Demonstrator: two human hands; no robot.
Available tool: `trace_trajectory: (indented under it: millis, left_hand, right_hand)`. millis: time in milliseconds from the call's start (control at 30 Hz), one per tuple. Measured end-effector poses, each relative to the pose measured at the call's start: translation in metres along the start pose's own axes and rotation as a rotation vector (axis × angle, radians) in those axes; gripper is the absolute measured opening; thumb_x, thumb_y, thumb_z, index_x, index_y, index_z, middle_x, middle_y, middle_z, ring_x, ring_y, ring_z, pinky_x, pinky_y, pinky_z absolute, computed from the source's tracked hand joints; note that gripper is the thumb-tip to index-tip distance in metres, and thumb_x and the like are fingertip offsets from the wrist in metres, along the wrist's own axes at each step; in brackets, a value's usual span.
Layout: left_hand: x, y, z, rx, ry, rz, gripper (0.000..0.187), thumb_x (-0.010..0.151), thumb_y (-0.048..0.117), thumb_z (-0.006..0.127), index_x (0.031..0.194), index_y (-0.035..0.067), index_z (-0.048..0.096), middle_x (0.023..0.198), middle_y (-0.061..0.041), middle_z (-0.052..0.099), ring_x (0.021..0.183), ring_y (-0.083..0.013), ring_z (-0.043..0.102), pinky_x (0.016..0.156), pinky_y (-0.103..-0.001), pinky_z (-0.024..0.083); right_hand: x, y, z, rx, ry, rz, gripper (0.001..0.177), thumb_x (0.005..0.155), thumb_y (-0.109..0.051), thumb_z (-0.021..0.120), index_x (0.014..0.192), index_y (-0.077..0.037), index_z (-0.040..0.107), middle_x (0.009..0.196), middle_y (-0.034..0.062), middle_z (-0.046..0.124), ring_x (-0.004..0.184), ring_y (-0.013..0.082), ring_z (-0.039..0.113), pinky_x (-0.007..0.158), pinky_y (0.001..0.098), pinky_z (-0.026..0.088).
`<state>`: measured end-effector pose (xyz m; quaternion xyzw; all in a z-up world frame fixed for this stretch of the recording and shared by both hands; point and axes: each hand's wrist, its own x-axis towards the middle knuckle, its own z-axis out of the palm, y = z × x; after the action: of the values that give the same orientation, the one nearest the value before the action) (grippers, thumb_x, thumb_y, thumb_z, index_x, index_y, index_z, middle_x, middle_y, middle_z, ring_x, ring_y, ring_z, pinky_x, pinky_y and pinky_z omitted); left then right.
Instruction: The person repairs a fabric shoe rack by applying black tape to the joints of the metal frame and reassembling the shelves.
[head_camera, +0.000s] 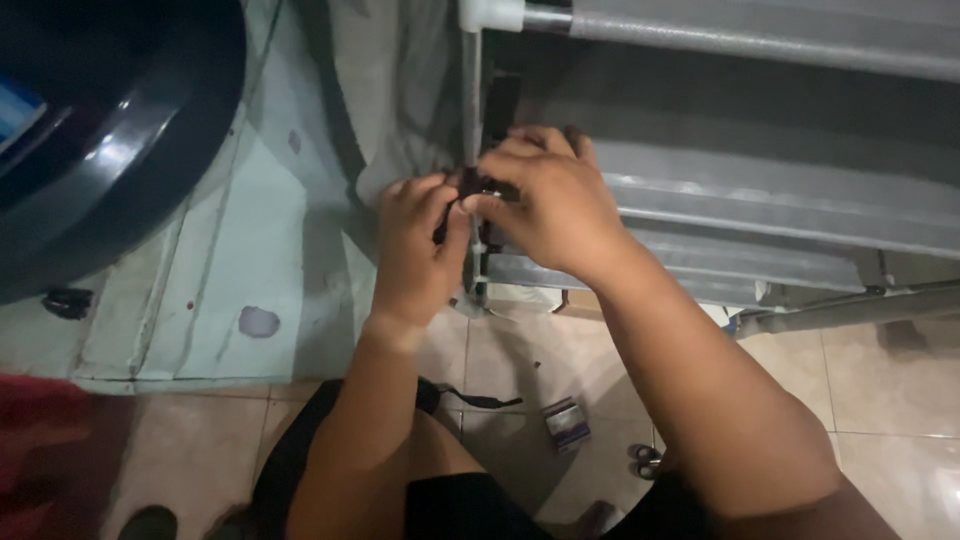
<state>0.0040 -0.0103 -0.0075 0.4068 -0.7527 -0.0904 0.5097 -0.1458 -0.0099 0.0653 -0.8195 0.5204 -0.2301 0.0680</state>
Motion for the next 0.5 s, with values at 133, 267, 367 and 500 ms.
trace_trajectory:
  millis: [133,267,367,500]
  left_hand:
    - [0.000,-0.003,0.000,-0.071,-0.065,-0.077,0.014,0.084,0.009,0.055,0.097,0.002,0.053,0.101,-0.011,0.055,0.096,-0.0308,0.048,0.086,-0.040,0.038]
    - [-0.002,-0.001,0.002,-0.108,-0.048,-0.124,0.015,0.085,0.012,0.056,0.098,0.004,0.054,0.095,-0.011,0.057,0.092,-0.0298,0.050,0.082,-0.038,0.040]
    - [-0.001,-0.004,0.000,-0.048,-0.026,-0.084,0.015,0.083,0.012,0.058,0.095,0.004,0.055,0.094,-0.011,0.057,0.093,-0.0303,0.050,0.083,-0.038,0.039]
    - [-0.002,-0.009,-0.008,-0.063,-0.085,0.033,0.019,0.080,0.010,0.059,0.096,0.002,0.054,0.098,-0.013,0.054,0.096,-0.0321,0.048,0.086,-0.039,0.038]
  right_hand:
    - [-0.004,0.007,0.000,0.011,0.038,-0.098,0.022,0.083,-0.027,0.060,0.099,-0.013,0.062,0.103,0.0013,0.060,0.113,0.0347,0.041,0.090,0.0595,0.024]
    - [-0.007,0.003,0.003,-0.006,0.044,-0.022,0.023,0.081,-0.029,0.059,0.097,-0.013,0.062,0.101,0.0024,0.060,0.112,0.0348,0.041,0.086,0.0634,0.023]
    - [-0.008,0.001,0.006,-0.120,0.101,-0.077,0.021,0.082,-0.029,0.058,0.097,-0.014,0.061,0.097,0.0008,0.060,0.113,0.0313,0.044,0.091,0.0621,0.027]
    - [-0.029,0.012,0.012,-0.120,0.314,-0.177,0.021,0.086,-0.022,0.058,0.103,-0.009,0.059,0.103,0.0082,0.056,0.111,0.0339,0.043,0.092,0.0576,0.031]
